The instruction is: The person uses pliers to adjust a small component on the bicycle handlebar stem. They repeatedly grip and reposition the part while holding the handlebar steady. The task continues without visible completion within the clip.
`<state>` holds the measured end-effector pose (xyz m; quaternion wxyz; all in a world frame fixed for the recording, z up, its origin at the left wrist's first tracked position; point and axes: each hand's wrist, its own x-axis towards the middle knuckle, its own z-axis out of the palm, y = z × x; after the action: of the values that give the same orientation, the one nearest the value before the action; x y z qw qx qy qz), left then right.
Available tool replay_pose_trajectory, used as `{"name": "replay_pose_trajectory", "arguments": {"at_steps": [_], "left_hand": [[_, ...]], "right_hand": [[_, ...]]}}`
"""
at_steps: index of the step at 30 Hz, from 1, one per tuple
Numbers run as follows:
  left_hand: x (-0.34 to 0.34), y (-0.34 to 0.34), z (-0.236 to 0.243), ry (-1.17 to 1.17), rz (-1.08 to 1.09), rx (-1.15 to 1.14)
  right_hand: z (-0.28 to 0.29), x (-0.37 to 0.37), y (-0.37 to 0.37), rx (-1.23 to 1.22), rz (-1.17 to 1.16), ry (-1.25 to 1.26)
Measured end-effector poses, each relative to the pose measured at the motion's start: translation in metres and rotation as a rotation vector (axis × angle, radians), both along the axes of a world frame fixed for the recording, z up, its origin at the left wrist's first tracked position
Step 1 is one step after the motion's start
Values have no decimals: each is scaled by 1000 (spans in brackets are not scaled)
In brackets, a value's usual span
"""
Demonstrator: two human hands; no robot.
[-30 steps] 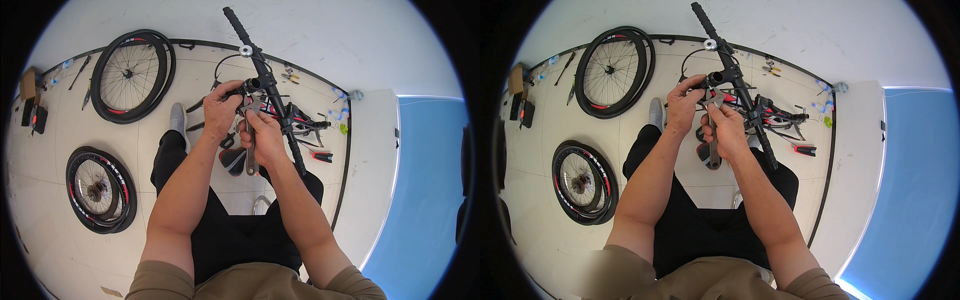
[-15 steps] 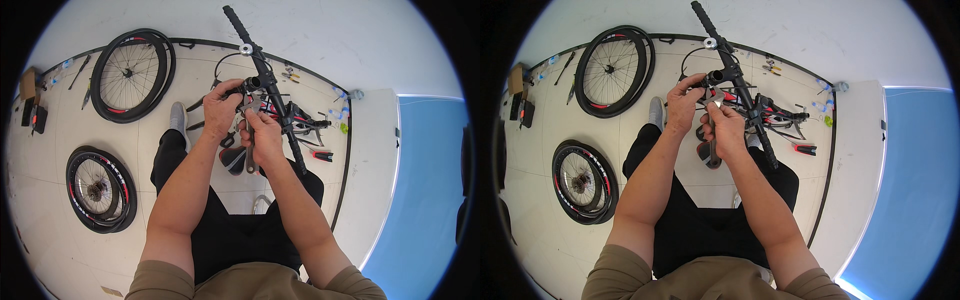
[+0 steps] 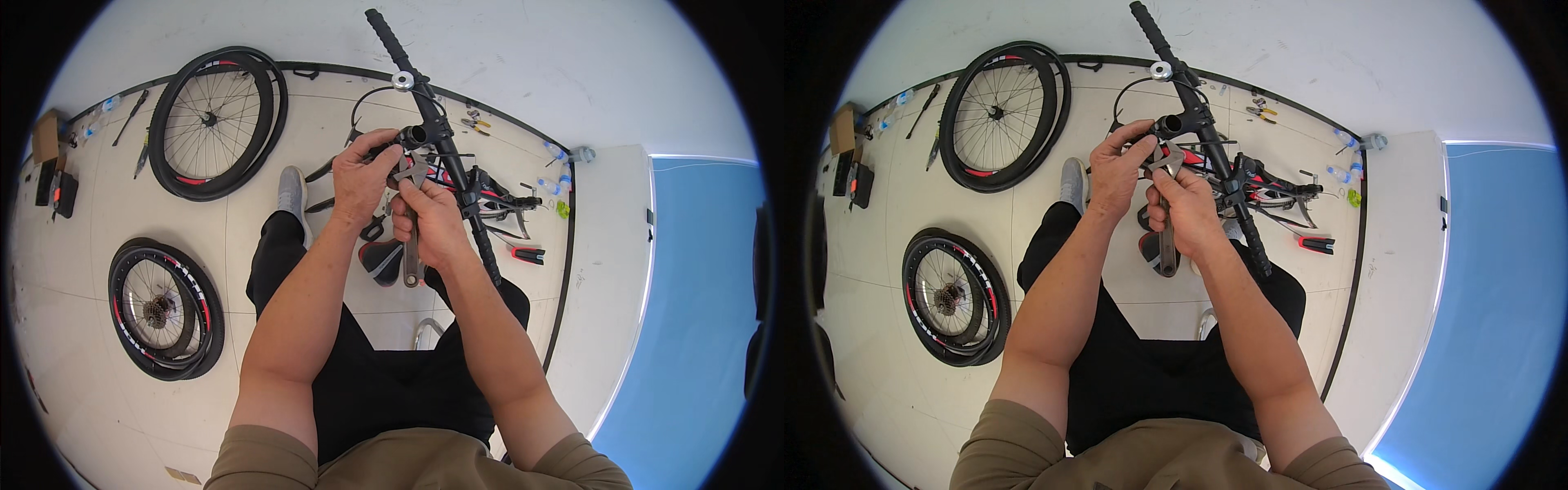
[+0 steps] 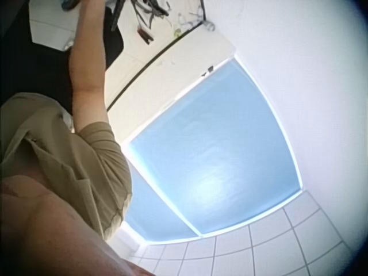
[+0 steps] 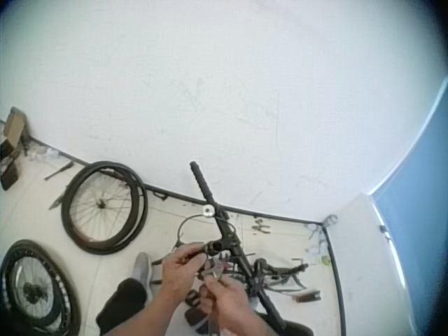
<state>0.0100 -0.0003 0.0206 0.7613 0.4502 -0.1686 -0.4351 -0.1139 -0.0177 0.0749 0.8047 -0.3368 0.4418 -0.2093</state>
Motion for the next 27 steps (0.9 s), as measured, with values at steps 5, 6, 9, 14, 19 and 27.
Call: {"name": "replay_pose_trajectory", "arguments": {"at_steps": [5,6,9,14,19,27], "left_hand": [[1,-2,-4,28,-6,-3],[1,-1,-3,48,-23,15],[-1,-2,-2,37,-23,17],[0,-3,-5,-25,8,14],[0,-1,-5,-21,4,-7],[-1,-4,-9,-67,46,-27]], "right_hand": [[4,-3,-3,53,47,-78],[2,-4,-6,73,55,-98],[-2,-6,-9,77,69,-87],[9,8,1,-104,53,229],[-8,14,7,-506,36,433],[-49,8,6,-1166,-7,720]]}}
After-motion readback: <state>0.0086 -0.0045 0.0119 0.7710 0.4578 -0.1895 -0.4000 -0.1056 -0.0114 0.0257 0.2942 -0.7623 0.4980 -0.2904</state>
